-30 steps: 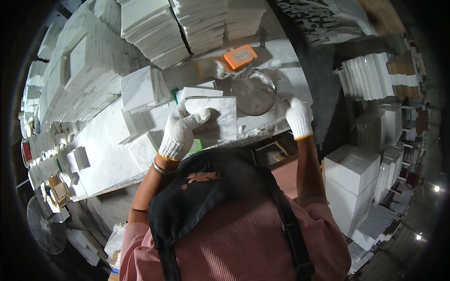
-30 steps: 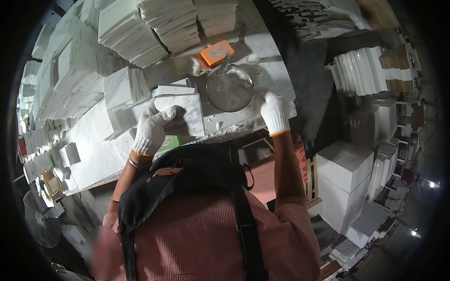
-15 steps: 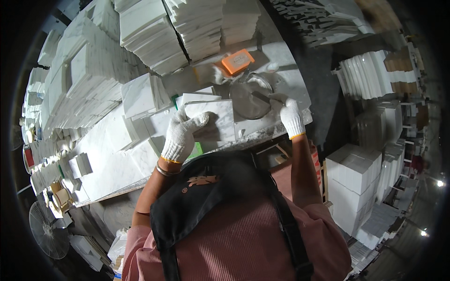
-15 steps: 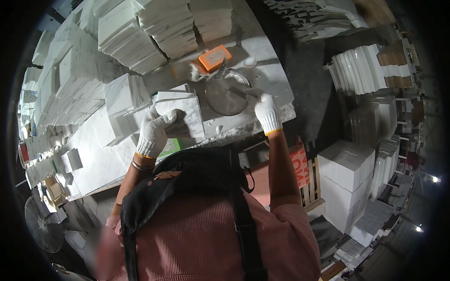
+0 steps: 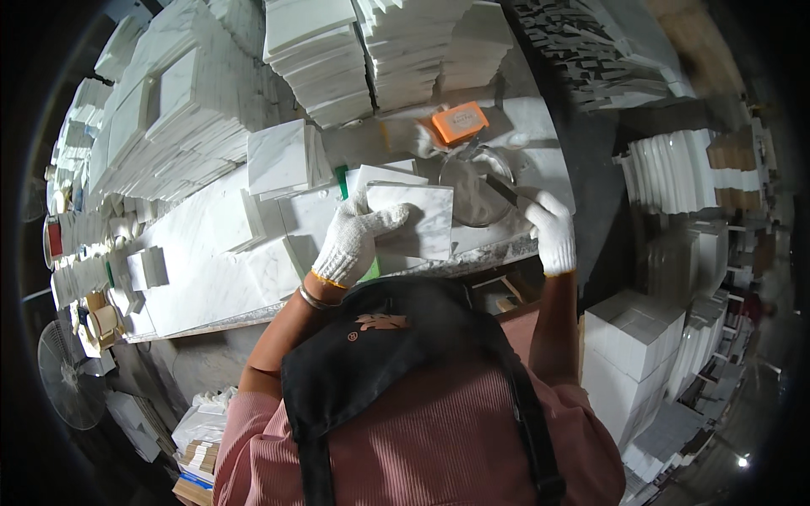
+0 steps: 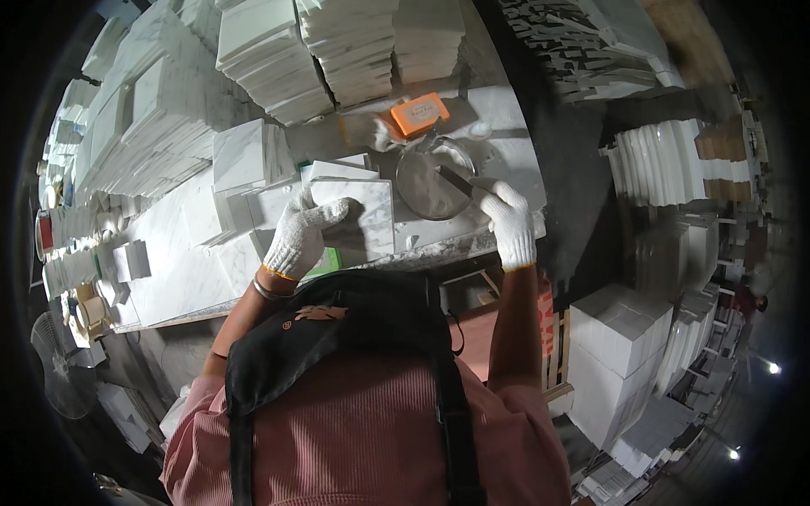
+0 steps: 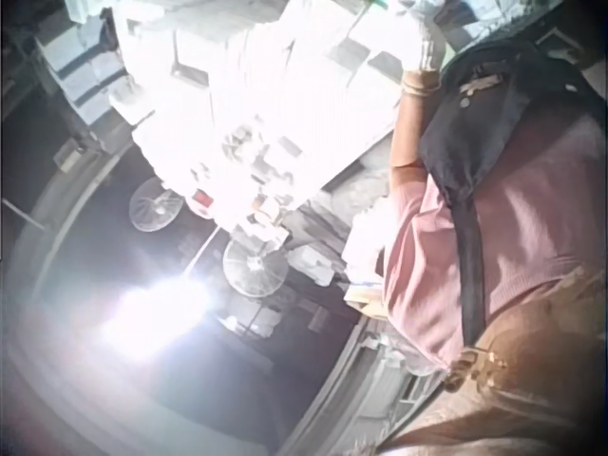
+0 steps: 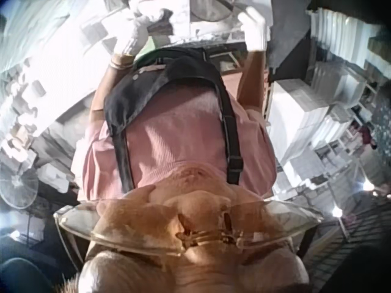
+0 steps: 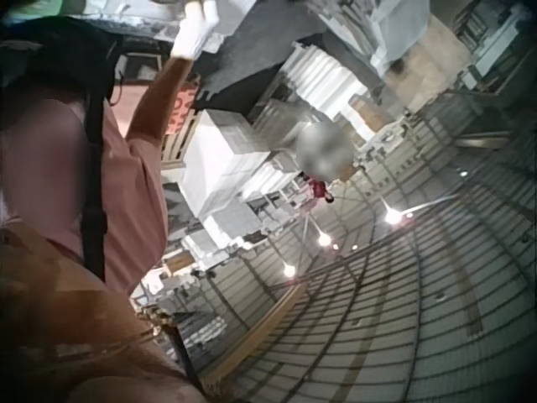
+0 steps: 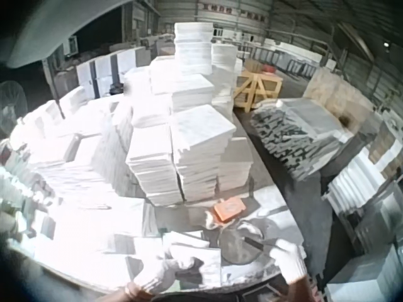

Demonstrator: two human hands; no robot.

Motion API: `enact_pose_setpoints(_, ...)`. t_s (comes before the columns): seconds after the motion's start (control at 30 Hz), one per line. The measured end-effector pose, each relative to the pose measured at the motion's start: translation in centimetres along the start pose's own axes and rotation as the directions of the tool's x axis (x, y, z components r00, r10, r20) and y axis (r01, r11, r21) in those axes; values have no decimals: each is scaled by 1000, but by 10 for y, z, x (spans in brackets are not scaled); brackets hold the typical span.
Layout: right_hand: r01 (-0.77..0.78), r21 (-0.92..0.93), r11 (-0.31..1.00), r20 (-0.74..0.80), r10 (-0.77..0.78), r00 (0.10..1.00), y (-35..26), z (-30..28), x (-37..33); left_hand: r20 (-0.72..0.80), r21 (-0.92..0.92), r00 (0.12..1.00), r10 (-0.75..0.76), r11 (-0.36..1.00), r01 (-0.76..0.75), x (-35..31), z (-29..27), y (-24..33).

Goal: The person repeatedly picks up white rectangular tiles, rubs their edges with a small abrasive block, and stacks them on a table. The person also moves between stacks and handles tiles one at a time.

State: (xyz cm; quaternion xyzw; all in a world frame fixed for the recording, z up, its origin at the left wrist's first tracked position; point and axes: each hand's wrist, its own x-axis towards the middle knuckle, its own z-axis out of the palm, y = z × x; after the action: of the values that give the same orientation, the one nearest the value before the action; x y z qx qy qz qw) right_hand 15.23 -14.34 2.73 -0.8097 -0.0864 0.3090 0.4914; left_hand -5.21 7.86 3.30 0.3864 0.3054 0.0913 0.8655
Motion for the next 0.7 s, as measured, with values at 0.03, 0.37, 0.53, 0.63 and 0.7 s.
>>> enact_pose_setpoints(0.03, 15, 49, 999, 0, -15, 1000, -3, -1, -4, 4, -11, 1000, -6, 1000, 6, 1, -1, -2)
enact_pose_setpoints(0.37, 144, 133, 981, 5, -146, 989, -52, -1, -48, 33, -3, 999, -9, 1000, 9, 10, 10, -7)
enact_pose_setpoints(0.53, 198, 72, 978, 13, -199, 980, -57, 1, -54, 19, 25, 996, -92, 996, 91, 12, 15, -6)
enact_pose_setpoints(0.63, 215, 83, 973, -1, -216, 976, -57, 2, -57, 40, 11, 988, -146, 989, 146, 10, 24, 2)
enact_pose_setpoints(0.7, 251, 78, 965, -8, -251, 968, -55, 1, -57, 40, -12, 988, -148, 989, 149, 10, 27, 3)
